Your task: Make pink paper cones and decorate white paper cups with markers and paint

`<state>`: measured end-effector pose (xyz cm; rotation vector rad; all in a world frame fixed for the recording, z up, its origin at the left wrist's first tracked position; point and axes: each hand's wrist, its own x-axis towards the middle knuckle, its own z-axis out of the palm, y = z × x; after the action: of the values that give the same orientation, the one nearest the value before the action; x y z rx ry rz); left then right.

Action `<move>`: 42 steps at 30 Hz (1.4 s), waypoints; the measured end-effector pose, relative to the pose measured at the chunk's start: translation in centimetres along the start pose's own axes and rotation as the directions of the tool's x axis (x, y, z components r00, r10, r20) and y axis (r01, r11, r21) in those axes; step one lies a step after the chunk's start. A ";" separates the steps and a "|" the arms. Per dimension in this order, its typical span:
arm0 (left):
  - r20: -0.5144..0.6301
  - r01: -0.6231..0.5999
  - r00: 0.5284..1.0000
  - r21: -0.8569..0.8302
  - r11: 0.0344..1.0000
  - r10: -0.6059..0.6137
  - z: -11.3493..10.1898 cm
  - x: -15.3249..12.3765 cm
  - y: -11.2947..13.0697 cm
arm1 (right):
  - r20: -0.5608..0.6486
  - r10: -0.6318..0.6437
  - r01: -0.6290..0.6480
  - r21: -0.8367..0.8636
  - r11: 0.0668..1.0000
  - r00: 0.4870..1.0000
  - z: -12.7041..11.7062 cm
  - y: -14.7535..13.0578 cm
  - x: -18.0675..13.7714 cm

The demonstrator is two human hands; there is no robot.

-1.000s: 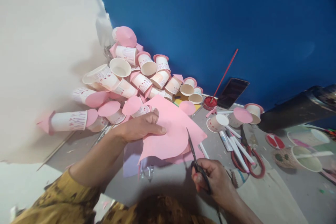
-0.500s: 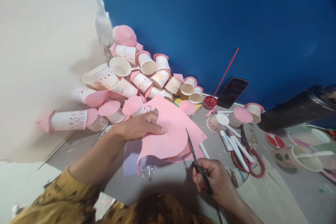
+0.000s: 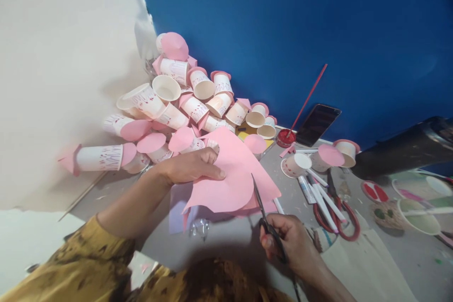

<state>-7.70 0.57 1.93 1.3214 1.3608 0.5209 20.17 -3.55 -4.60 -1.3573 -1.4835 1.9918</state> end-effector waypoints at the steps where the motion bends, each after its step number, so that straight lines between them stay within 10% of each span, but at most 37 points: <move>1: 0.004 0.006 1.000 -0.002 1.000 -0.006 0.0 0.0 0.0 | -0.001 0.000 0.000 -0.003 1.000 1.000 0.0 0.1 0.0; 20: 0.110 -0.065 0.991 -0.092 0.994 0.076 -0.7 0.5 -0.2 | 0.060 -0.047 0.051 -0.063 0.997 0.997 -0.5 0.8 0.1; 23: -0.053 -0.108 0.994 -0.185 0.977 0.100 -0.6 -0.1 -0.4 | 0.034 -0.072 0.073 -0.051 0.996 0.997 -0.6 0.8 0.1; 25: -0.394 -0.192 0.915 -0.230 0.954 0.089 0.1 -1.4 -0.6 | 0.015 -0.076 0.076 -0.029 0.997 0.997 -0.6 0.7 0.1; 28: -0.776 -0.289 0.626 -0.139 0.947 0.077 2.7 -4.0 -1.8 | 0.007 -0.084 0.084 -0.004 0.996 0.996 -0.6 0.7 0.3; 30: -0.633 -0.208 0.773 -0.309 0.928 -0.037 5.1 -5.3 -3.0 | -0.002 -0.105 0.105 0.005 0.995 0.995 -0.6 0.8 0.3; 32: -0.206 0.004 0.968 -0.562 0.827 -0.145 7.5 -5.7 -4.2 | -0.011 -0.138 0.138 0.019 0.990 0.990 -0.5 0.9 0.3; 38: -0.116 -0.085 0.973 -0.984 0.159 -0.199 11.0 -3.0 -5.1 | 0.066 -0.221 0.217 0.064 0.974 0.973 -0.2 1.2 -0.2; 42: -0.187 -0.165 0.975 -0.971 0.171 -0.122 11.1 -1.6 -3.5 | 0.105 -0.197 0.190 0.073 0.979 0.975 0.1 1.1 -0.4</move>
<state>0.39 -5.84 -3.69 0.1116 0.7714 1.3470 20.55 -4.32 -5.32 -1.0478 -1.5239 1.9986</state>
